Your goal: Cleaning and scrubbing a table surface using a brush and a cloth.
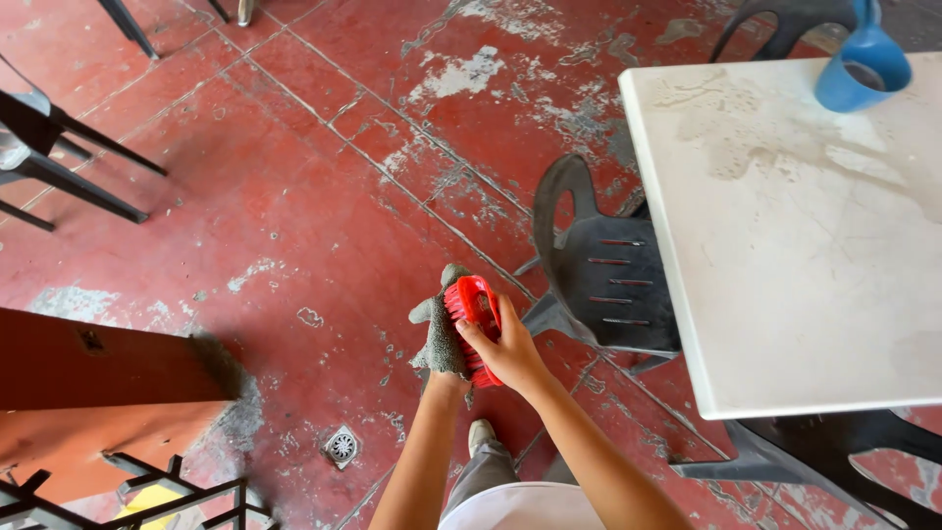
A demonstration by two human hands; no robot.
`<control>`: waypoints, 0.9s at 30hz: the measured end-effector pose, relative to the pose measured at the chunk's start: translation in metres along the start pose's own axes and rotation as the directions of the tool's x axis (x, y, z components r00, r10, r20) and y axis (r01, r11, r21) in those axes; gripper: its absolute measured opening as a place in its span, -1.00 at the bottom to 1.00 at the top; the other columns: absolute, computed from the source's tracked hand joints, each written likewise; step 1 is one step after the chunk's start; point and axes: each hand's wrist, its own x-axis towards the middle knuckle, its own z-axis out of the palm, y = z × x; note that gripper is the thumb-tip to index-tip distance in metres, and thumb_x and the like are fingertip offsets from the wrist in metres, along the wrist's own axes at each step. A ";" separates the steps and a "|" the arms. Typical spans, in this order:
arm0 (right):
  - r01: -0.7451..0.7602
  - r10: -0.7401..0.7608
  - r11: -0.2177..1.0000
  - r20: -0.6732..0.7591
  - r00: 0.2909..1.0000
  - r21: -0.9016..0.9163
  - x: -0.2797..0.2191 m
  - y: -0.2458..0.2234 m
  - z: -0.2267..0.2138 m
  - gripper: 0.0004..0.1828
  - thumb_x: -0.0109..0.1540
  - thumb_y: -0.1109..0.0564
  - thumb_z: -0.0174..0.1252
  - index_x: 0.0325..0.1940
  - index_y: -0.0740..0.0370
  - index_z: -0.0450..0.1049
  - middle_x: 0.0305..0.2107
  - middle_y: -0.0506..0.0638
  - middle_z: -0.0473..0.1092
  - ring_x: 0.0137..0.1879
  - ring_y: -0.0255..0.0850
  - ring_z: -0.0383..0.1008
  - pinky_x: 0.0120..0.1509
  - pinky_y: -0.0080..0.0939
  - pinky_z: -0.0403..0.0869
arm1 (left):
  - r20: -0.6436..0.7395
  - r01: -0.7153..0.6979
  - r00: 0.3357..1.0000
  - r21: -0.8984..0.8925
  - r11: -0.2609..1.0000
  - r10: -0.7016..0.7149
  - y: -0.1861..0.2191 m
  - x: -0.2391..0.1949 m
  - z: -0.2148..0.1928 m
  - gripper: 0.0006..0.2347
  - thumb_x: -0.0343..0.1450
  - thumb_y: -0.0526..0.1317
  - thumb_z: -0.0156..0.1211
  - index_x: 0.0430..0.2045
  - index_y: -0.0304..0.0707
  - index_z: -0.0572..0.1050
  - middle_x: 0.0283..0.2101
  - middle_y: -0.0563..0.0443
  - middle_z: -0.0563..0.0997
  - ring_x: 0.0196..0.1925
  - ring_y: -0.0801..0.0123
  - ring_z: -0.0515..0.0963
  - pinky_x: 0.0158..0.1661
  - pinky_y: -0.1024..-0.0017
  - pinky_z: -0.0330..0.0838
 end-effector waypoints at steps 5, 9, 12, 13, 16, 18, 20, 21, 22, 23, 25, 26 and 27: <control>0.009 -0.007 0.998 -0.037 0.999 0.058 -0.039 0.017 -0.062 -0.32 0.23 -0.12 0.27 0.32 0.21 0.25 0.05 0.15 0.49 0.17 -0.08 0.54 0.23 -0.10 0.47 | -0.125 0.060 0.991 0.106 0.993 -0.046 -0.063 -0.024 0.037 -0.57 0.44 0.14 0.07 0.05 -0.10 0.50 -0.04 0.04 0.64 -0.02 0.29 0.62 0.04 0.24 0.51; 0.047 -0.040 0.995 -0.081 0.996 0.084 -0.089 0.048 -0.134 -0.29 0.24 -0.11 0.29 0.36 0.21 0.24 0.10 0.15 0.47 0.21 -0.09 0.53 0.27 -0.11 0.47 | -0.079 0.091 0.993 0.066 0.994 -0.086 -0.146 -0.043 0.059 -0.59 0.50 0.14 0.09 0.05 -0.13 0.49 -0.04 0.05 0.61 0.00 0.28 0.59 0.03 0.24 0.50; 0.044 -0.037 0.997 -0.108 0.993 0.065 -0.129 0.072 -0.203 -0.28 0.25 -0.11 0.27 0.39 0.21 0.20 0.10 0.14 0.47 0.21 -0.12 0.52 0.29 -0.13 0.45 | -0.026 0.140 0.990 0.022 0.990 -0.140 -0.226 -0.058 0.078 -0.59 0.50 0.14 0.06 0.07 -0.12 0.49 -0.02 0.07 0.61 0.01 0.28 0.58 0.04 0.26 0.49; 0.038 -0.032 0.998 -0.111 0.993 0.051 -0.144 0.083 -0.228 -0.28 0.25 -0.11 0.27 0.39 0.21 0.20 0.10 0.14 0.47 0.21 -0.12 0.52 0.29 -0.13 0.45 | -0.023 0.149 0.989 0.010 0.989 -0.148 -0.256 -0.068 0.090 -0.59 0.50 0.14 0.06 0.07 -0.12 0.49 -0.02 0.07 0.61 0.01 0.28 0.58 0.04 0.26 0.49; 0.176 -0.183 0.983 -0.174 0.967 -0.057 -0.188 0.102 -0.287 -0.29 0.28 -0.06 0.30 0.39 0.28 0.20 0.14 0.20 0.42 0.25 -0.08 0.47 0.32 -0.09 0.44 | 0.042 0.061 0.997 0.012 0.998 -0.062 -0.326 -0.097 0.114 -0.59 0.45 0.09 0.00 0.11 -0.06 0.48 0.08 0.09 0.62 0.08 0.31 0.60 0.11 0.33 0.51; -0.064 0.071 0.997 -0.167 0.983 0.050 -0.210 0.099 -0.324 -0.25 0.21 -0.07 0.26 0.39 0.24 0.18 0.08 0.14 0.45 0.13 -0.16 0.54 0.19 -0.14 0.51 | 0.042 0.028 0.999 0.162 0.986 -0.035 -0.368 -0.105 0.122 -0.62 0.50 0.05 -0.01 0.11 -0.10 0.50 0.05 0.05 0.62 0.05 0.32 0.59 0.01 0.32 0.50; -0.046 0.049 0.999 -0.181 0.982 0.023 -0.225 0.114 -0.350 -0.25 0.23 -0.05 0.27 0.40 0.25 0.18 0.09 0.15 0.45 0.15 -0.16 0.53 0.22 -0.15 0.49 | -0.004 0.099 0.995 0.144 0.985 -0.100 -0.400 -0.110 0.124 -0.62 0.50 0.05 -0.02 0.08 -0.12 0.51 0.00 0.02 0.63 0.00 0.28 0.61 -0.02 0.31 0.53; -0.031 0.031 1.000 -0.193 0.981 0.000 -0.232 0.121 -0.360 -0.26 0.25 -0.04 0.28 0.40 0.27 0.17 0.10 0.16 0.44 0.18 -0.16 0.51 0.25 -0.16 0.47 | -0.053 0.171 0.985 0.126 0.977 -0.166 -0.413 -0.112 0.124 -0.62 0.50 0.06 -0.03 0.05 -0.14 0.52 -0.04 -0.01 0.64 -0.05 0.24 0.63 -0.06 0.30 0.56; -0.030 0.031 1.000 -0.192 0.981 0.005 -0.235 0.123 -0.367 -0.26 0.25 -0.04 0.28 0.40 0.27 0.17 0.10 0.16 0.44 0.18 -0.16 0.51 0.25 -0.16 0.47 | -0.054 0.170 0.985 0.130 0.977 -0.164 -0.424 -0.111 0.119 -0.62 0.50 0.06 -0.03 0.05 -0.14 0.52 -0.04 -0.01 0.64 -0.05 0.24 0.63 -0.06 0.30 0.56; -0.041 0.047 0.998 -0.191 0.980 0.036 -0.237 0.126 -0.373 -0.25 0.23 -0.04 0.28 0.40 0.27 0.17 0.10 0.16 0.44 0.16 -0.16 0.52 0.20 -0.18 0.49 | -0.123 0.197 0.976 0.124 0.973 -0.182 -0.433 -0.109 0.113 -0.63 0.51 0.08 -0.02 0.04 -0.12 0.51 -0.06 0.00 0.64 -0.08 0.26 0.63 -0.09 0.28 0.56; -0.047 0.061 0.996 -0.199 0.978 0.073 -0.235 0.131 -0.383 -0.24 0.22 -0.04 0.27 0.41 0.26 0.16 0.10 0.15 0.43 0.13 -0.17 0.52 0.16 -0.19 0.52 | -0.185 0.227 0.962 0.124 0.966 -0.202 -0.444 -0.100 0.112 -0.63 0.51 0.09 0.00 0.04 -0.10 0.50 -0.08 0.01 0.63 -0.11 0.27 0.63 -0.11 0.27 0.57; -0.006 0.019 0.998 -0.205 0.979 0.064 -0.235 0.134 -0.386 -0.25 0.25 -0.04 0.28 0.41 0.28 0.16 0.10 0.16 0.43 0.14 -0.17 0.52 0.17 -0.19 0.51 | -0.142 0.207 0.972 0.135 0.969 -0.188 -0.446 -0.100 0.115 -0.63 0.50 0.09 0.01 0.05 -0.09 0.51 -0.07 0.00 0.64 -0.11 0.27 0.64 -0.11 0.27 0.58; 0.036 -0.023 0.998 -0.210 0.977 0.055 -0.234 0.136 -0.388 -0.27 0.28 -0.03 0.28 0.42 0.31 0.17 0.10 0.18 0.43 0.16 -0.17 0.51 0.18 -0.18 0.49 | -0.098 0.187 0.980 0.144 0.972 -0.174 -0.448 -0.098 0.117 -0.63 0.49 0.08 0.02 0.06 -0.09 0.51 -0.06 0.00 0.64 -0.11 0.27 0.66 -0.11 0.27 0.59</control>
